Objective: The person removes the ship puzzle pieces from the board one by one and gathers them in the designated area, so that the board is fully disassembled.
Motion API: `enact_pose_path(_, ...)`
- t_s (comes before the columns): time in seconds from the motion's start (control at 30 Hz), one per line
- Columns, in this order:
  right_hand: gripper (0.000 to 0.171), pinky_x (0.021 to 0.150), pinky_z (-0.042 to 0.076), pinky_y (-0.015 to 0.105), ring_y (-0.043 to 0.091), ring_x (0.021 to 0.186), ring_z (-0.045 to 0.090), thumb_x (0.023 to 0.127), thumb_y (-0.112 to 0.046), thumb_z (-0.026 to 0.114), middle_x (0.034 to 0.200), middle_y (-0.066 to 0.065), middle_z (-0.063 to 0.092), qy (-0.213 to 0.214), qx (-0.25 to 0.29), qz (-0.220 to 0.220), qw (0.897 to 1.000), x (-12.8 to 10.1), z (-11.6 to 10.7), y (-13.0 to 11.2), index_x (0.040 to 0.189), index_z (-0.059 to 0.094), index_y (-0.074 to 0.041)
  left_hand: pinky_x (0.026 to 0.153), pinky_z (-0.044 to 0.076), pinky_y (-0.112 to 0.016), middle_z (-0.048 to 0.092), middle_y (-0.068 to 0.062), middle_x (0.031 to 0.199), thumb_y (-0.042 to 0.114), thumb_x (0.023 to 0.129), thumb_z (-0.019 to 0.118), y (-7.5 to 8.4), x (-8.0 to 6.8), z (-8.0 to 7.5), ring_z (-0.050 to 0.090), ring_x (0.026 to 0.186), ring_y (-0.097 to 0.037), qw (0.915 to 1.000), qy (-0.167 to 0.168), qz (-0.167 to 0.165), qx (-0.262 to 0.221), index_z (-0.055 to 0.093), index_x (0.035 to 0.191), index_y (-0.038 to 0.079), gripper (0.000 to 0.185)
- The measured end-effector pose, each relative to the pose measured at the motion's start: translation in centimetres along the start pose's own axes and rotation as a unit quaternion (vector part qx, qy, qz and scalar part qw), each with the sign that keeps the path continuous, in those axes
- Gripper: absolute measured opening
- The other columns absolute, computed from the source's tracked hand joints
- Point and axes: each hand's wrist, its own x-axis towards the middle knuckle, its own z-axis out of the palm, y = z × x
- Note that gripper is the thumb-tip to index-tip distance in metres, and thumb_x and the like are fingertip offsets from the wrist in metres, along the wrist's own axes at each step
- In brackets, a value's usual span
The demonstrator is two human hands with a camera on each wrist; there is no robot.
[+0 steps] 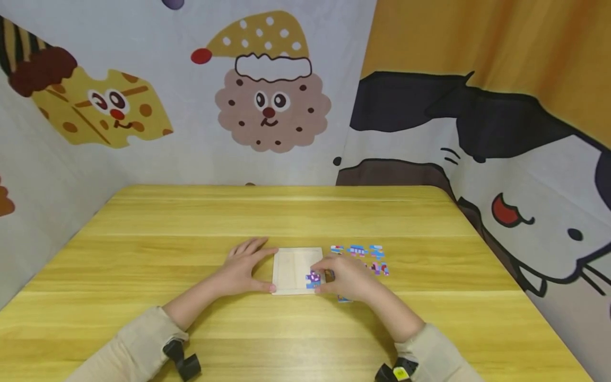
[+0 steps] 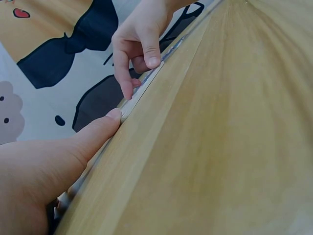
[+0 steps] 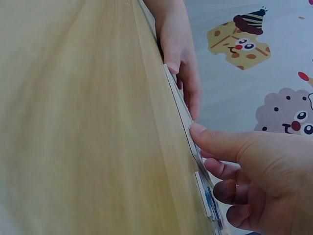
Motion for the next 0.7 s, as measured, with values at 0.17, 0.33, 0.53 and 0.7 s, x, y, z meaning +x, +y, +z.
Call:
enact_pose_path(0.17,0.042,0.074,0.046,0.035,0.013,0.092,0.057,0.076,-0.034,0.080,0.113,-0.003,0.065,0.004,-0.009,-0.002,1.000,-0.03,0.13,0.05,0.114,0.071,-0.018,0.108,0.010,-0.059,0.020,-0.015,0.156,0.070,0.070,0.068,-0.07,0.01,0.03,0.015,0.140,-0.038,1.0000,0.001,0.002,0.000,0.040,0.147,0.021,0.095)
enact_pose_path(0.33,0.037,0.064,0.044,0.029,0.009,0.076,0.052,0.078,-0.031,0.079,0.110,-0.005,0.065,0.012,-0.012,0.002,1.000,0.00,0.29,0.09,0.112,0.072,-0.019,0.108,0.010,-0.059,0.020,-0.015,0.156,0.071,0.070,0.067,-0.17,0.03,0.09,0.015,0.140,-0.038,1.0000,0.002,0.003,0.001,0.040,0.147,0.022,0.095)
enact_pose_path(0.53,0.034,0.058,0.042,0.026,0.006,0.068,0.047,0.077,-0.027,0.080,0.104,-0.009,0.065,0.023,-0.009,0.008,1.000,-0.07,0.46,-0.09,0.110,0.072,-0.019,0.108,0.010,-0.059,0.020,-0.015,0.156,0.072,0.070,0.067,-0.23,0.08,0.12,0.015,0.140,-0.039,1.0000,0.003,0.005,0.002,0.040,0.147,0.021,0.096)
enact_pose_path(0.7,0.034,0.055,0.043,0.025,0.005,0.064,0.047,0.076,-0.023,0.081,0.091,-0.014,0.061,0.036,-0.005,0.014,0.999,-0.18,0.58,-0.32,0.108,0.071,-0.019,0.108,0.010,-0.059,0.020,-0.015,0.156,0.072,0.070,0.066,-0.24,0.05,0.11,0.015,0.140,-0.038,1.0000,0.002,0.004,0.003,0.040,0.147,0.022,0.096)
